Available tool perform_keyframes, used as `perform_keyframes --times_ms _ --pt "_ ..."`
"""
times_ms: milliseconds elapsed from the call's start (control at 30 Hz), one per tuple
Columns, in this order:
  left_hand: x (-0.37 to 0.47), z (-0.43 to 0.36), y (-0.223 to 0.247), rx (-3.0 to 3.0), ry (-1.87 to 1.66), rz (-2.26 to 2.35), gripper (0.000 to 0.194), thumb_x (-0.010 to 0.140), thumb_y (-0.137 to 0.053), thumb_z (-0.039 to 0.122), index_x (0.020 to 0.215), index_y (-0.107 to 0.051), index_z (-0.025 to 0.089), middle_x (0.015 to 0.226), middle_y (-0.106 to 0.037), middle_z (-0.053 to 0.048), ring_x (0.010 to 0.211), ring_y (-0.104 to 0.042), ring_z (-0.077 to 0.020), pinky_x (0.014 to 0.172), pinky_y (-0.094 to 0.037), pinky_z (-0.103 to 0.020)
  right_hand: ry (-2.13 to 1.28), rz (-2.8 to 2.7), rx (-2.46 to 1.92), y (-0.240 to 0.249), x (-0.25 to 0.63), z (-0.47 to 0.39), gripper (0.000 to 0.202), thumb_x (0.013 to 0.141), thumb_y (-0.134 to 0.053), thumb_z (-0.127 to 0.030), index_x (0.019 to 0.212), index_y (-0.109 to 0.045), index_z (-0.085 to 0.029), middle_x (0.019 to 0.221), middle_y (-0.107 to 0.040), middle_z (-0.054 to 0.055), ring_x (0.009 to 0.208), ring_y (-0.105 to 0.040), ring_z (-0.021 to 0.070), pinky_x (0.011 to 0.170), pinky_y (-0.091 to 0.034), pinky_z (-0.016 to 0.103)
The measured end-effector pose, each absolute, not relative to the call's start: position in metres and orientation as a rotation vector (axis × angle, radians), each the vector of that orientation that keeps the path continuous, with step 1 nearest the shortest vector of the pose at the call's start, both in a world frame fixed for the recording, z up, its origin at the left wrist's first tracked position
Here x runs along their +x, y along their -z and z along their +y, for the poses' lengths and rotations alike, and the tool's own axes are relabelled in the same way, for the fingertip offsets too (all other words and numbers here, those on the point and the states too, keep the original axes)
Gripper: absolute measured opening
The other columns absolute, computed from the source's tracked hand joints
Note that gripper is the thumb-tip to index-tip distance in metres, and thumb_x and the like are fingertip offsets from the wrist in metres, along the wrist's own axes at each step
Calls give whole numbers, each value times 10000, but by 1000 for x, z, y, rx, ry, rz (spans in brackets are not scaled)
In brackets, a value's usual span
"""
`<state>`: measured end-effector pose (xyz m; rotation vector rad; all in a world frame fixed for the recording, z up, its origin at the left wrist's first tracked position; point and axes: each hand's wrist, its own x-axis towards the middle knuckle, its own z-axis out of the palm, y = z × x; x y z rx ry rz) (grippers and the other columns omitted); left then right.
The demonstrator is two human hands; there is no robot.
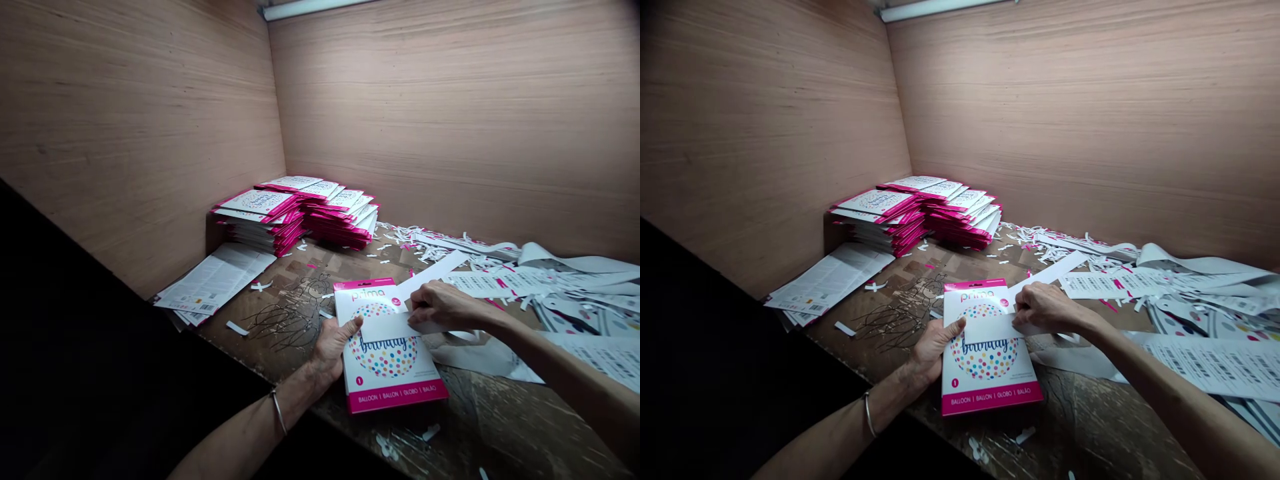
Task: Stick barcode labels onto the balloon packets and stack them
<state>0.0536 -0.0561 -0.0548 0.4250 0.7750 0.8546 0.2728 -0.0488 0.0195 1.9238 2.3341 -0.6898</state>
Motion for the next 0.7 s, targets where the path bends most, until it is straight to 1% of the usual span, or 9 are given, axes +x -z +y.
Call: perform_keyframes --times_ms 100,167,300,367,433,500,600,667,700 --pt "55 -57 54 428 -871 760 508 464 -843 211 894 -633 40 858 -702 -173 772 -664 -322 799 -501 -474 571 2359 1884 -24 268 -52 171 683 -570 -313 569 -568 -186 544 -465 -22 520 -383 107 495 -201 250" --pt "56 -57 55 439 -882 742 519 457 -845 224 895 -632 43 863 -703 -170 749 -667 -313 776 -513 -466 509 2365 1880 -24 265 -53 165 684 -556 -295 559 -552 -188 540 -458 -21 518 -383 110 494 -197 254" --pt "57 -57 57 470 -886 741 452 501 -798 119 911 -622 41 873 -702 -168 698 -670 -289 725 -529 -446 463 2385 1882 -23 262 -54 188 699 -543 -299 547 -517 -191 522 -451 -23 501 -382 110 487 -201 256" --pt "55 -58 57 473 -898 739 430 535 -759 78 936 -609 44 879 -701 -168 684 -670 -285 710 -531 -448 463 2429 1905 -22 264 -56 217 741 -518 -333 574 -518 -194 531 -470 -22 501 -393 112 490 -214 253" --pt "49 -59 54 465 -916 717 415 574 -729 76 965 -593 47 885 -699 -175 705 -670 -293 722 -524 -465 482 2519 1978 -19 270 -59 272 804 -457 -378 616 -526 -195 554 -495 -17 515 -416 116 504 -242 249" --pt "40 -61 49 455 -933 703 406 604 -706 79 989 -579 48 868 -700 -177 719 -669 -301 742 -513 -493 475 2644 2108 -11 277 -62 337 850 -389 -416 630 -515 -194 556 -490 -14 523 -424 119 519 -271 247" --pt "26 -68 38 434 -933 695 400 637 -677 82 1019 -566 50 845 -702 -174 702 -669 -307 747 -498 -536 402 2791 2353 6 278 -65 362 864 -344 -437 649 -508 -197 543 -479 -11 510 -431 126 532 -307 254" --pt "20 -74 30 406 -921 669 389 661 -654 87 1037 -561 49 847 -701 -175 719 -669 -316 761 -488 -549 460 2836 2479 17 265 -67 337 862 -332 -415 721 -544 -194 593 -541 13 541 -484 144 560 -347 265" --pt "18 -77 27 389 -919 656 384 672 -641 86 1046 -559 49 847 -701 -175 739 -668 -319 775 -483 -549 552 2853 2529 22 254 -70 329 859 -324 -402 762 -561 -194 621 -571 24 561 -512 155 574 -369 272"
